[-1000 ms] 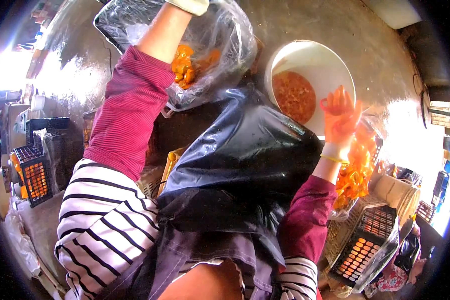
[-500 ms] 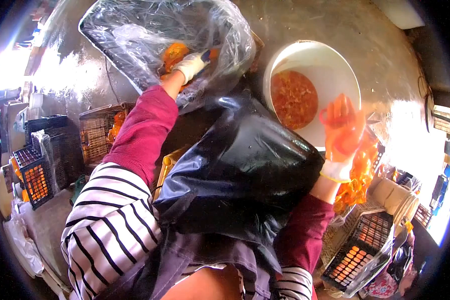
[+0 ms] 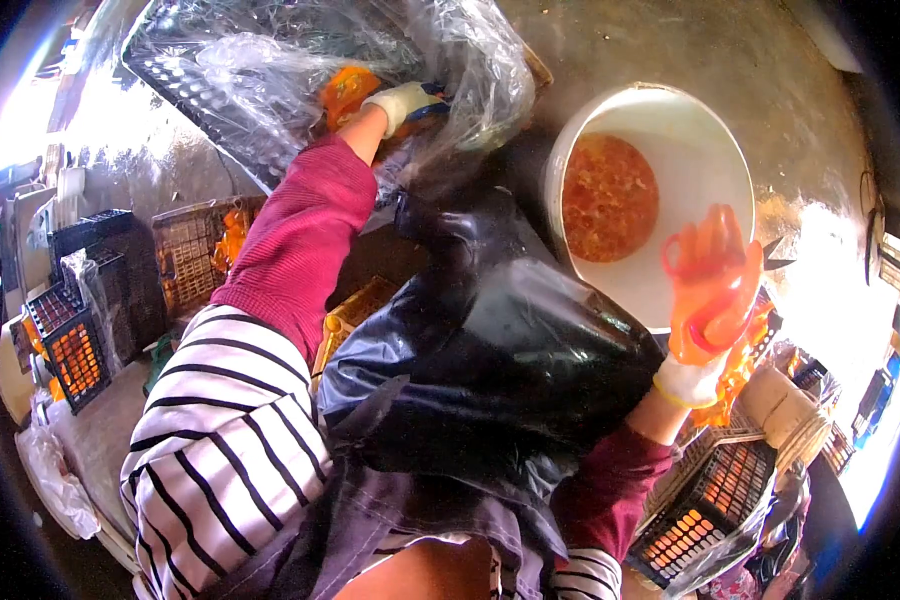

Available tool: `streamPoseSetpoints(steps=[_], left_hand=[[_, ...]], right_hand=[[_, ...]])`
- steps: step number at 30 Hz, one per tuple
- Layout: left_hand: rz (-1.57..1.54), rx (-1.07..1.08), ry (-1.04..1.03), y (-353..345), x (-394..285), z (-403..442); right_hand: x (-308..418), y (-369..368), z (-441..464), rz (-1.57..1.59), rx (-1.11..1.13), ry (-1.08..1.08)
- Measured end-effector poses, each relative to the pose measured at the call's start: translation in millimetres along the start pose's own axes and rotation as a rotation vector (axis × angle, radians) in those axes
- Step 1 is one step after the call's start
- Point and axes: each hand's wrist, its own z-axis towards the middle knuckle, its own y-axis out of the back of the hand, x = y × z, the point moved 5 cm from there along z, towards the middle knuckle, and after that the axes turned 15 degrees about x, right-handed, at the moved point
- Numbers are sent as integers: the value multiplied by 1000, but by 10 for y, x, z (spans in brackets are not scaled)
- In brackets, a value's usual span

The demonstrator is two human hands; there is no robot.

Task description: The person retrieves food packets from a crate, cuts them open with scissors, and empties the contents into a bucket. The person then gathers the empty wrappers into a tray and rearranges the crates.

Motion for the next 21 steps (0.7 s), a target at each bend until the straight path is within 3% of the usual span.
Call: streamPoseSetpoints(steps=[2, 4, 5, 8, 9, 11, 13, 16, 18, 19, 21], left_hand=[[-397, -73, 64, -10, 89, -24], [-558, -274, -31, 38, 180, -197], [-527, -430, -182, -18, 391, -216], [-1672, -609, -297, -97, 712, -386], [-1466, -734, -853, 37, 552, -608], [-2172, -466, -1058, 62, 269, -1194], [-1345, -741, -1167, 143, 379, -1200], [-1607, -437, -1090, 233, -196, -1837], [-1697, -329, -1170, 336, -546, -1841], [-1483, -541, -1001, 386, -685, -1865], [-1484, -521, -1237, 512, -1231, -1930]], right_hand=[[-24, -54, 35, 11, 96, -21], [-2, 23, -38, -67, 29, -15], [7, 25, -83, -134, -30, 6], [51, 221, -256, -188, -372, 33], [16, 112, -206, -108, -169, -8], [24, 129, -260, -62, -192, 14], [23, 188, -329, -72, -208, 49], [-31, 329, -406, -138, -286, 84], [-56, 385, -339, -131, -425, 57], [-67, 310, -333, -246, -461, 81], [-49, 131, -281, -1023, -311, 37]])
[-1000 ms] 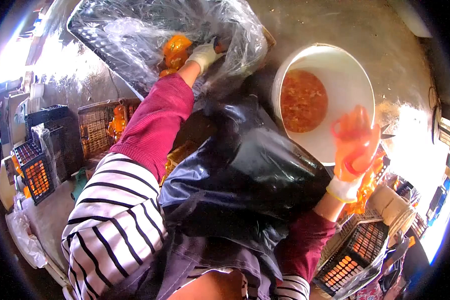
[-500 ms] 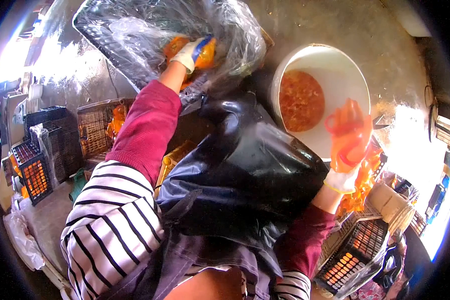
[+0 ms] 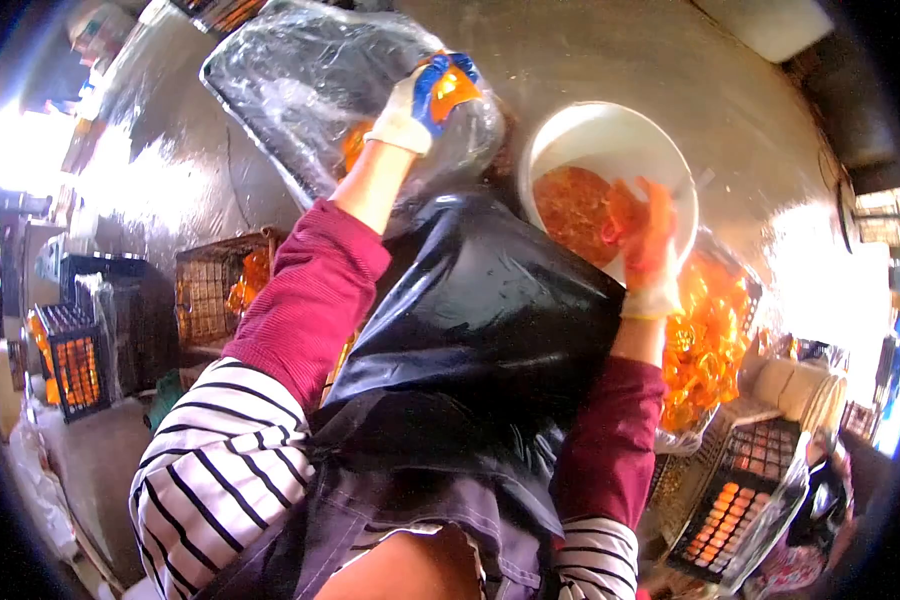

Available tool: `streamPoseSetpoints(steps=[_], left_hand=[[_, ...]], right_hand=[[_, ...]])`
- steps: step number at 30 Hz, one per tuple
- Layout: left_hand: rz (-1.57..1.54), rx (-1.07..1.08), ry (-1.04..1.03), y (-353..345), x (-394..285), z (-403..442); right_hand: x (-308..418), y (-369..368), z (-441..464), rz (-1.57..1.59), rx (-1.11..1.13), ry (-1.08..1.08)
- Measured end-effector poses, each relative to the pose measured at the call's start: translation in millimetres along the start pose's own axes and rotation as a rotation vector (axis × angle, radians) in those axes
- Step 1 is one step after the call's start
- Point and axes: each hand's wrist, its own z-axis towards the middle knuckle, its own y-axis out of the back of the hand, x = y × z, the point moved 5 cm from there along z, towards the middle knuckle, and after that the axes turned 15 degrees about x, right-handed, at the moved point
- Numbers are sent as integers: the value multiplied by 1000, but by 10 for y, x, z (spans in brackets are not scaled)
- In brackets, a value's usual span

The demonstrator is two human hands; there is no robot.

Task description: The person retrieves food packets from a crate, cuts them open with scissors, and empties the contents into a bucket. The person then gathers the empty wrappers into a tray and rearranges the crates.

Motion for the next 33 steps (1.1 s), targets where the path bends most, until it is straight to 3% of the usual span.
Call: streamPoseSetpoints(steps=[1, 2, 3, 5, 6, 7, 9, 10, 13, 16, 19, 23, 26, 29, 33], left_hand=[[-59, 62, -65, -265, 66, 114], [-99, 124, -109, -440, 204, 264], [-301, 25, -142, -616, 381, 388], [-370, -65, -90, -846, 694, 530], [-352, -11, -167, -983, 774, 513], [-420, -40, -151, -1032, 996, 531], [-498, 8, -17, -1005, 1287, 484], [-536, -60, -70, -1024, 1367, 525], [-264, 115, -64, -1207, 1096, 463], [-183, 140, 25, -1412, 1087, 442], [18, 233, 68, -1525, 1154, 438], [111, 327, 110, -1602, 1105, 413], [128, 369, 96, -1595, 1103, 435], [-53, 331, 137, -1598, 1130, 428], [-177, 281, 139, -1609, 1154, 421]], right_hand=[[-62, -47, -44, 435, 22, -182], [-44, -93, -94, 465, 16, -193], [-160, -78, -123, 494, 3, -206], [-445, 23, -188, 462, -37, -209], [-593, 69, -212, 419, -56, -212], [-789, 126, -188, 267, -65, -234], [-595, -67, -215, 260, 31, -487], [-767, -6, -181, 95, 154, -471], [-677, -161, -117, 163, 244, -406], [-601, -237, -35, 313, 234, -327], [-477, -244, 17, 157, 128, -243], [-474, -168, -74, 20, 63, -333], [-319, -132, -149, -93, -16, -377], [-155, -153, -153, -360, 40, -438], [-254, -185, -135, -280, 2, -375]])
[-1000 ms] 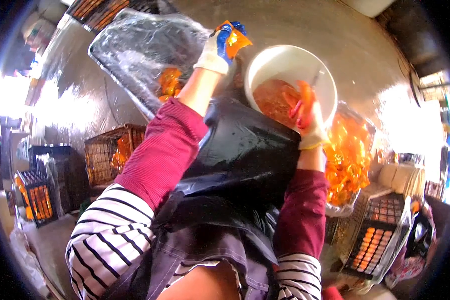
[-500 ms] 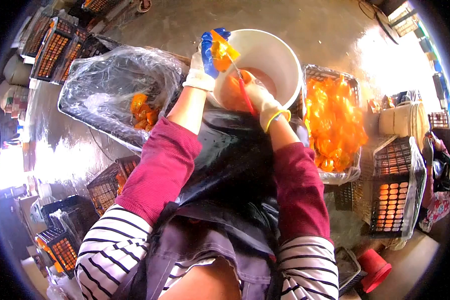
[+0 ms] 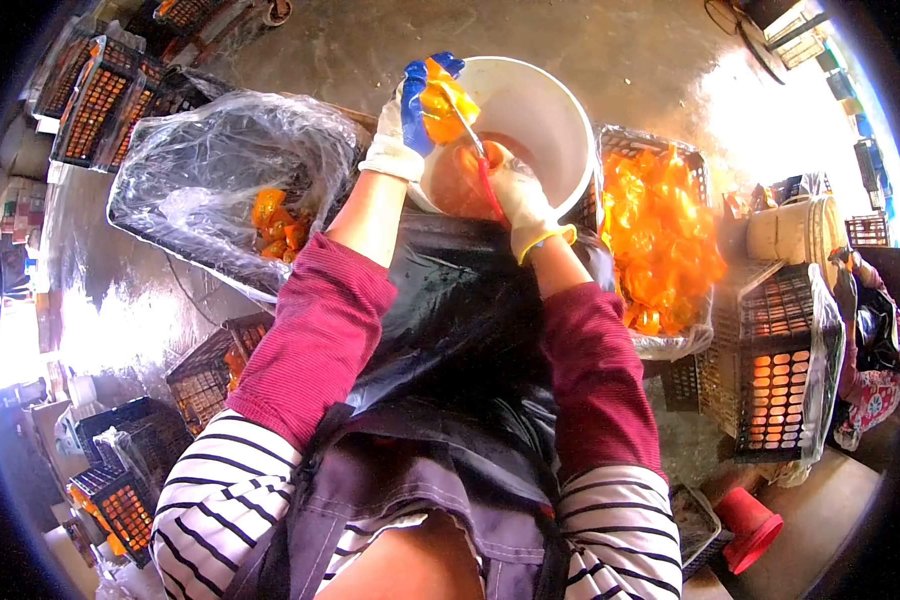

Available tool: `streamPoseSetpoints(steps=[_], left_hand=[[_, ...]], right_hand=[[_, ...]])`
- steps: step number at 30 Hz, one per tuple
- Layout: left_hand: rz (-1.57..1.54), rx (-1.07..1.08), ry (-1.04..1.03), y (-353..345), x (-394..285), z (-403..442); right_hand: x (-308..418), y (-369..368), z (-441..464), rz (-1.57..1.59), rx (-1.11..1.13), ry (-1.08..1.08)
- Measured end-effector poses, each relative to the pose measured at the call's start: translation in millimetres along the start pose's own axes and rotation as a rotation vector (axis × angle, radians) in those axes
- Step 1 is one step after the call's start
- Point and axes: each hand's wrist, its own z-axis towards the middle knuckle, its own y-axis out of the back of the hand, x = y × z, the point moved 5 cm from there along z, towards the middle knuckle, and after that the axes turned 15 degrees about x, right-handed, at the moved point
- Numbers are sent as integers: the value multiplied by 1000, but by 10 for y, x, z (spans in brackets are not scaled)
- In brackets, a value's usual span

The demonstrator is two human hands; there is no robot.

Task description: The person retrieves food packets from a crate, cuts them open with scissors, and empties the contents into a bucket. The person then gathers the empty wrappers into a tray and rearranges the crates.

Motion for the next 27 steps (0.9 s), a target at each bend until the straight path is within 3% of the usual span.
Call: streamPoseSetpoints(steps=[2, 3, 7, 10, 14, 15, 18, 19, 24, 27], left_hand=[[124, 44, 41, 10, 58, -20], [153, 60, -27, 23, 63, -4], [53, -43, 66, 165, 159, 12], [252, 14, 125, 130, 237, -6], [737, 22, 370, 131, 254, -122], [1352, 193, 259, 121, 214, -77], [1150, 110, 467, 157, 211, -105], [1278, 192, 295, 143, 149, -102], [1008, 151, 538, 55, 122, -141], [1052, 160, 567, 70, 132, -162]], right_hand=[[0, -19, 45, 131, -10, 101], [-14, -16, 54, 84, -2, 69], [147, 80, -61, -125, -5, -65], [-105, 129, 41, -174, -62, -83], [-48, 156, 36, -194, -187, 10], [-30, 167, 18, -205, -158, -24], [37, 219, -44, -260, -84, -100], [61, 229, -75, -290, -69, -108], [-34, 223, 8, -255, -127, -45], [-38, 224, -10, -318, -137, 32]])
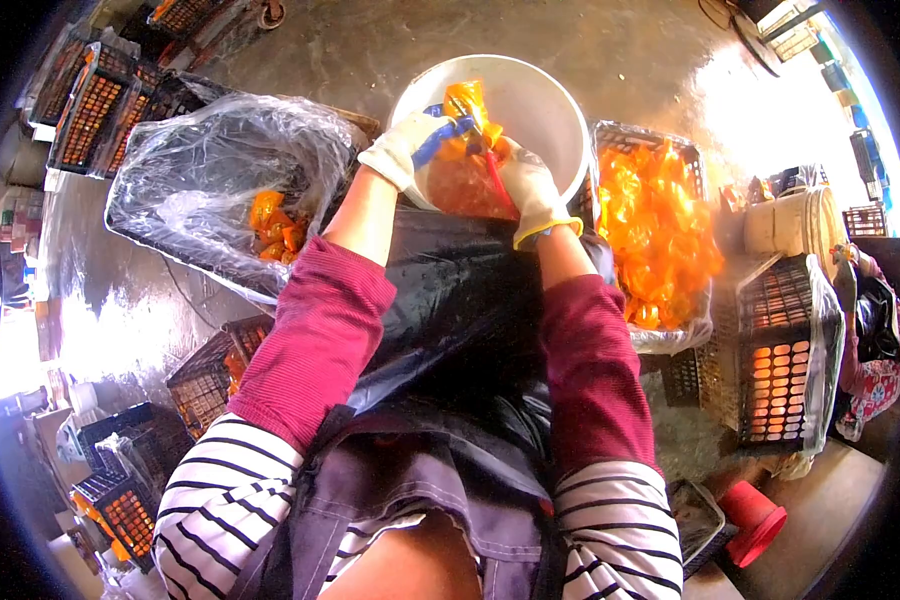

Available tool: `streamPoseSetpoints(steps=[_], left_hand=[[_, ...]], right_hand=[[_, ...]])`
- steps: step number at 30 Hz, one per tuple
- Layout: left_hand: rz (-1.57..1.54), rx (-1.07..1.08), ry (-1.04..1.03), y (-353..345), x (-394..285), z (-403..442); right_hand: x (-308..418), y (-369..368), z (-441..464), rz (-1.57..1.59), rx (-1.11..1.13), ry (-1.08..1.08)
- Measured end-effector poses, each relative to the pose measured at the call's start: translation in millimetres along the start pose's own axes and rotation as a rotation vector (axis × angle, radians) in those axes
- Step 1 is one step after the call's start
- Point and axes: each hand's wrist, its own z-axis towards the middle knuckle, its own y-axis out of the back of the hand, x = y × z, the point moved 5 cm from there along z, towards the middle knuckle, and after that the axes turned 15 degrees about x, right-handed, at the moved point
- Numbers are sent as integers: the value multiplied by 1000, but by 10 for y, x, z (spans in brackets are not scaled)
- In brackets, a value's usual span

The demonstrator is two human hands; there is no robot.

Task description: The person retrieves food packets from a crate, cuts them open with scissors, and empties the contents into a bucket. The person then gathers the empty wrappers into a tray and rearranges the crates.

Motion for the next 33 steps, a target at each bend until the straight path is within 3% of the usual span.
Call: streamPoseSetpoints(steps=[1, 5, 7, 8, 13, 14, 17, 19, 21, 23, 25, 28, 30, 33], left_hand=[[41, -12, -21, 8, -19, -2], [-316, -58, -200, 3, 117, 112], [352, -87, -153, 80, -224, -117], [364, -97, -155, 81, -186, -93], [-135, -138, -76, 35, 180, 231], [62, -193, -231, 50, 66, 220], [-43, -220, -205, -33, 32, 116], [-561, -249, -185, -104, 386, 367], [-860, -206, -49, -187, 213, 216], [-375, -344, -182, -151, 587, 602], [-204, -415, -270, -185, 789, 828], [-471, -364, -233, -255, 749, 823], [-697, -225, -67, -267, 221, 409], [-648, -89, -255, -260, -605, 73]], right_hand=[[-11, 12, -4, -22, 18, -19], [-45, 10, 41, 84, 108, -143], [-123, -39, 84, 326, 153, -161], [-149, -71, 92, 448, 174, -170], [-120, -155, 76, 837, 292, -174], [-95, -159, 52, 937, 321, -199], [-82, -152, 22, 976, 333, -250], [38, -103, -38, 1070, 317, -263], [62, -105, -48, 1114, 306, -264], [8, -133, -16, 1104, 298, -253], [-44, -158, -18, 1067, 285, -303], [-151, -190, 9, 1057, 289, -310], [-274, -240, 68, 1101, 259, -268], [-359, -202, 164, 1290, 127, -91]])
